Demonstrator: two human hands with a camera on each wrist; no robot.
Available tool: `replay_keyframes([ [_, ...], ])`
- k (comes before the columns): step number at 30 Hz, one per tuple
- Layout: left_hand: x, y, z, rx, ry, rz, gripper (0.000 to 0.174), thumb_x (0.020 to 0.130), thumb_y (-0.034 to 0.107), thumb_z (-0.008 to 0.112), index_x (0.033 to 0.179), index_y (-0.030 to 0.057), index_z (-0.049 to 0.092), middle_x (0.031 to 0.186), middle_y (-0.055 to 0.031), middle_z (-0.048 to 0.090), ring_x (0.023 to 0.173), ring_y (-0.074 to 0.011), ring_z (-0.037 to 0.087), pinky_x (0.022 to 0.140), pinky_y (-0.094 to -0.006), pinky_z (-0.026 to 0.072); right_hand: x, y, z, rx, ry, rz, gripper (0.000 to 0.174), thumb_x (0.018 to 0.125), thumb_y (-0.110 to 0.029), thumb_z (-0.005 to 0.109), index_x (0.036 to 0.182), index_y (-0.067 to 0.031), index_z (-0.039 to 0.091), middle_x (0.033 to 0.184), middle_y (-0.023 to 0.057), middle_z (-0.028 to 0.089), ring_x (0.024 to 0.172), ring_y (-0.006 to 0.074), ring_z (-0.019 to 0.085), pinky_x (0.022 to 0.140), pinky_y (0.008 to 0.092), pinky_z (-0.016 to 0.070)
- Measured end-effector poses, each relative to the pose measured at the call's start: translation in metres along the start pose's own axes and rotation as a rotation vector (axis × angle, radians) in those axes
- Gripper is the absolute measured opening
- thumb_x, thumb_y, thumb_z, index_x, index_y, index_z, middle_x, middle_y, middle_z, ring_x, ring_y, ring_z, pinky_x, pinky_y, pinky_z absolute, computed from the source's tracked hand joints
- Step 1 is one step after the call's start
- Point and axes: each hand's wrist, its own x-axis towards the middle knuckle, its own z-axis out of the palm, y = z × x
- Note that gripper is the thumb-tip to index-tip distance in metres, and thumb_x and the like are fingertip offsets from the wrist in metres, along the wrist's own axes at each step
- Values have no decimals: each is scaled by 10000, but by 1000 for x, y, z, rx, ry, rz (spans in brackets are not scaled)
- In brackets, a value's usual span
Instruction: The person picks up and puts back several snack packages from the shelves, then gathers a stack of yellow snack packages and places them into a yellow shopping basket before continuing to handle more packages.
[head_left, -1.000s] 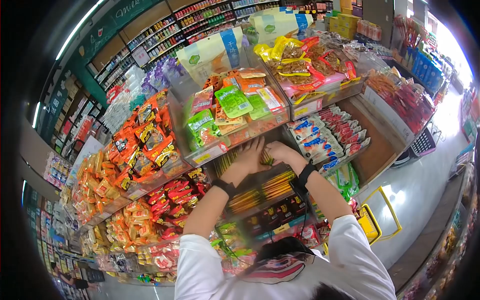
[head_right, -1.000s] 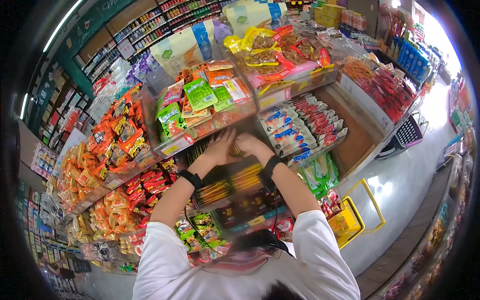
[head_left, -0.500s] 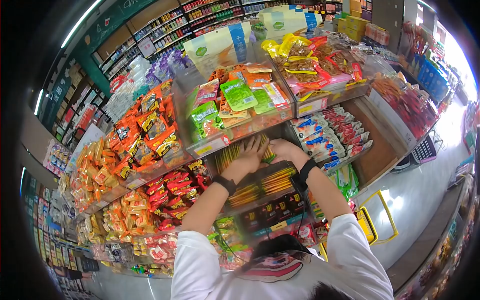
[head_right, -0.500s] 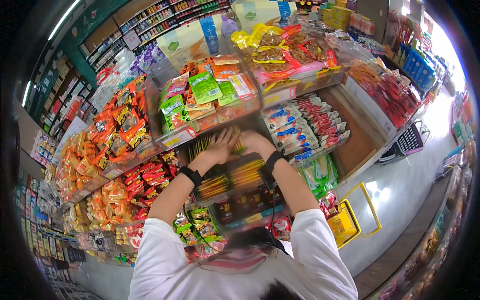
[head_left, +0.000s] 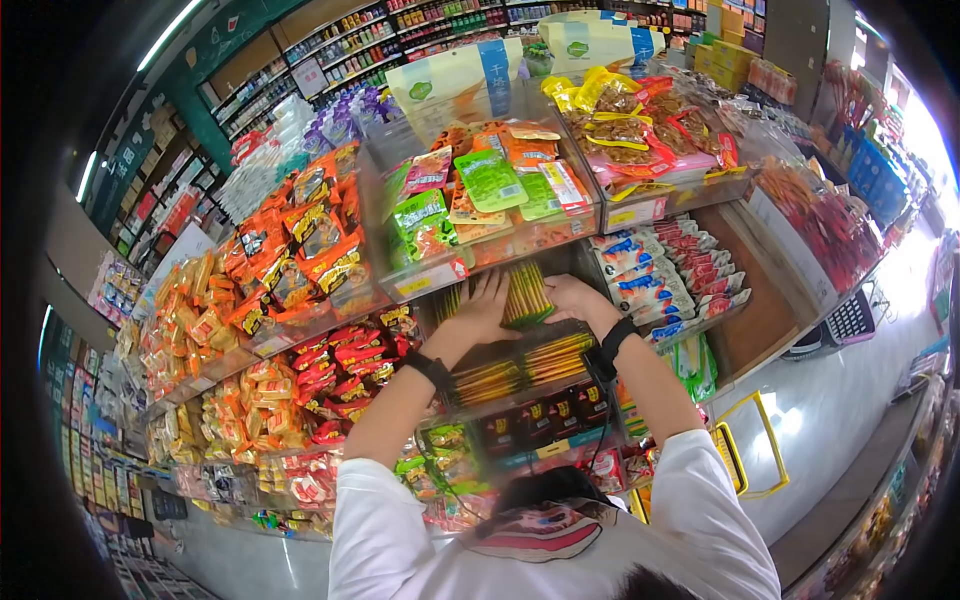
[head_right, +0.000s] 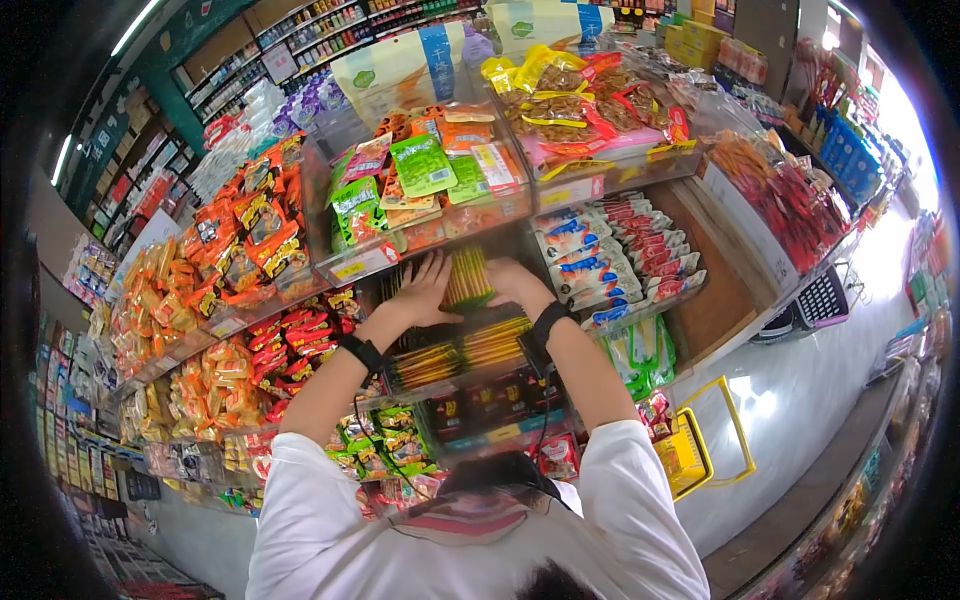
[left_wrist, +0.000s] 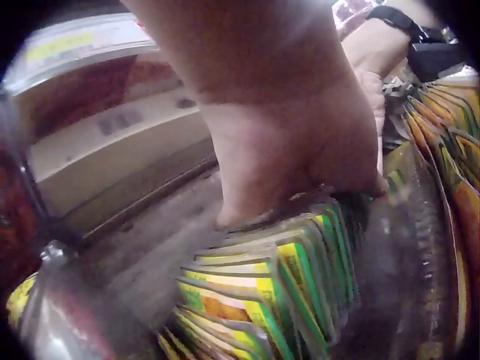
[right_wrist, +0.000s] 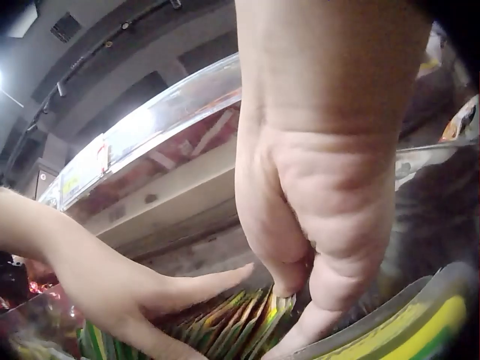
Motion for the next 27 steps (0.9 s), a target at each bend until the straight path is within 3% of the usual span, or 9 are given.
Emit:
replay_keyframes([
  [4,-2,-16,14,1,32,31,1115,729,624,613,1446,24,6,1502,-220,10,1402,-328,8,1130,-478,59,5,2,4,28,47,5,234,935,-112,397,1078,54,478,1155,151,450,1013,308,566,725,394,589],
  [7,4,-21,18,-5,63,43,1136,708,625,634,1445,18,19,1502,-218,23,1401,-331,21,1132,-470,75,4,-3,3,-26,16,34,347,934,-91,365,1249,45,414,1056,76,432,965,227,519,853,455,538],
  [13,-12,-13,8,26,80,-9,1177,672,614,672,1437,-9,28,1500,-216,50,1398,-336,54,1128,-476,99,-16,-15,7,-13,-46,0,390,943,-102,367,1302,52,359,1129,77,395,1012,234,494,860,463,534],
  [17,-26,-8,-1,142,12,-43,1175,664,579,697,1430,-25,42,1500,-209,66,1394,-340,75,1123,-478,136,-1,-3,5,0,27,24,397,946,-103,365,1311,52,347,1141,75,392,1022,233,491,860,466,533],
  [23,-19,-25,18,62,134,62,1116,687,473,727,1428,-25,57,1500,-194,89,1387,-334,122,1119,-443,193,16,8,-1,1,-7,20,378,948,-113,368,1289,49,373,1187,81,390,1053,239,488,861,464,530],
  [27,-20,-28,23,51,193,81,1126,677,479,730,1426,-28,59,1499,-194,93,1388,-331,124,1120,-438,197,7,0,2,26,-65,9,397,949,-123,370,1313,35,356,1262,93,380,1101,261,476,876,459,519],
])
